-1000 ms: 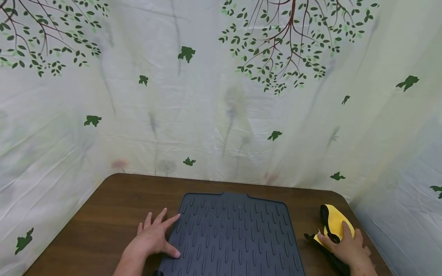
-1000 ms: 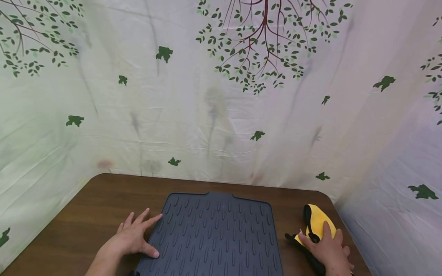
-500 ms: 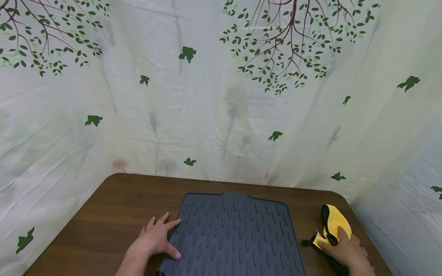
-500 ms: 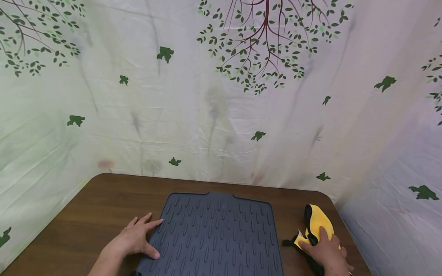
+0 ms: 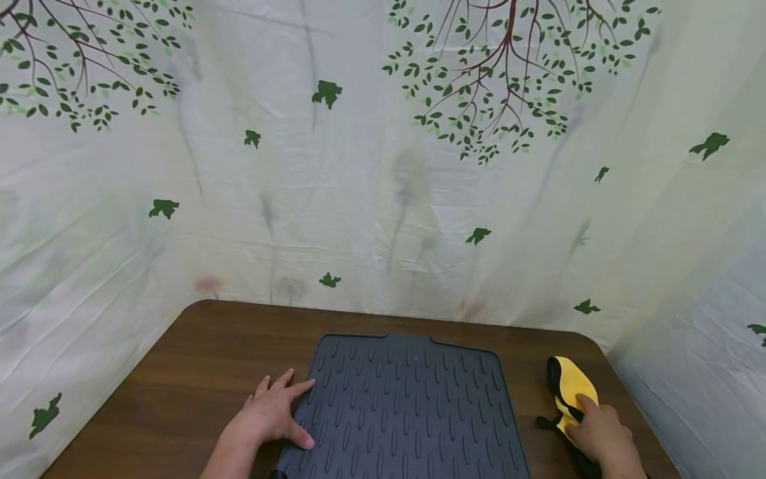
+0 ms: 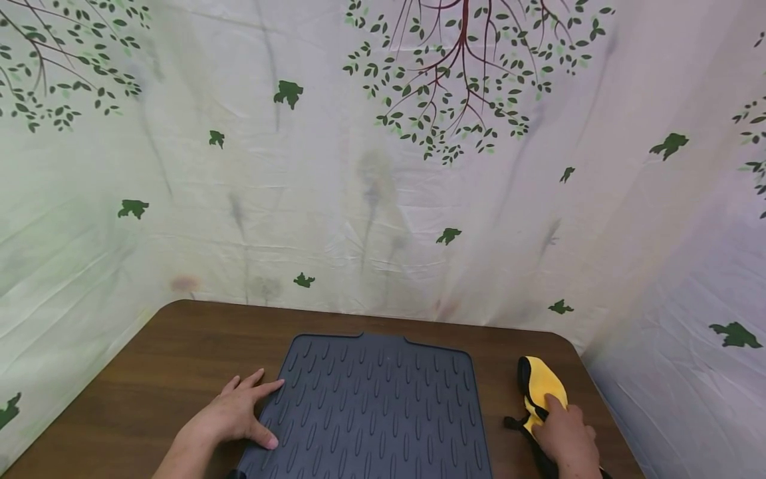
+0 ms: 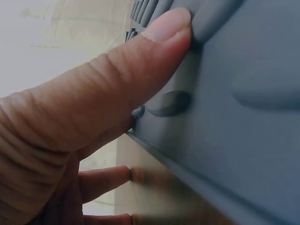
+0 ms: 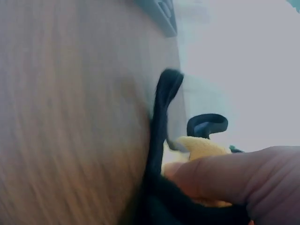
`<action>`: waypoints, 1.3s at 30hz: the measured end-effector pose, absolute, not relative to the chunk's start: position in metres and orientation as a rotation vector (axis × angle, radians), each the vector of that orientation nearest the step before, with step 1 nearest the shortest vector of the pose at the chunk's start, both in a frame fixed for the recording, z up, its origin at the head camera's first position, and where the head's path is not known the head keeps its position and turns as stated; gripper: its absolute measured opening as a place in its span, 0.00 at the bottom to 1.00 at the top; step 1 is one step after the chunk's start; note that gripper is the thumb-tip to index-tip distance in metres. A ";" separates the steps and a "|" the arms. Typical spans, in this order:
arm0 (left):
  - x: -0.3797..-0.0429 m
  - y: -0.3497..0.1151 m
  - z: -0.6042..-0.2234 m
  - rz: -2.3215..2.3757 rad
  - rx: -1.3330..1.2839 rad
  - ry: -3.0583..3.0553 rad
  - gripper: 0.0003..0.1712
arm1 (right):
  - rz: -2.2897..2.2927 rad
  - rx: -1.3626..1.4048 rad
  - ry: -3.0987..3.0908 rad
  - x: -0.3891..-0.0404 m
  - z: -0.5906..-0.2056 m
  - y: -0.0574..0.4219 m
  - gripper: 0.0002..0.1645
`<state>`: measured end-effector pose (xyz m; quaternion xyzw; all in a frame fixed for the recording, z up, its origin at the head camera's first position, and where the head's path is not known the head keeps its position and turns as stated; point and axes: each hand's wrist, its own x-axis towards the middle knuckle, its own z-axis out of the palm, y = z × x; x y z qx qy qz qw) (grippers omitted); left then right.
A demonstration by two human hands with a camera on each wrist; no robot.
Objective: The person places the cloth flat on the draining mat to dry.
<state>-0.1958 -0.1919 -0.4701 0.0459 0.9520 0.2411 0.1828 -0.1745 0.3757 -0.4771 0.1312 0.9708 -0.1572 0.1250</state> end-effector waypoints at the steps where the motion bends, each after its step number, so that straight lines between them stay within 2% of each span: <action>1: -0.196 -0.192 -0.470 0.682 0.128 2.685 0.64 | -0.449 0.379 2.837 -0.174 -0.476 0.375 0.41; 6: -0.196 -0.191 -0.469 0.681 0.119 2.683 0.64 | -0.429 0.382 2.861 -0.172 -0.473 0.375 0.37; 24: -0.196 -0.192 -0.470 0.665 0.122 2.687 0.64 | -0.577 0.430 2.928 -0.173 -0.462 0.377 0.37; 39: -0.197 -0.191 -0.470 0.653 0.124 2.690 0.64 | -0.754 0.656 3.006 -0.171 -0.442 0.376 0.43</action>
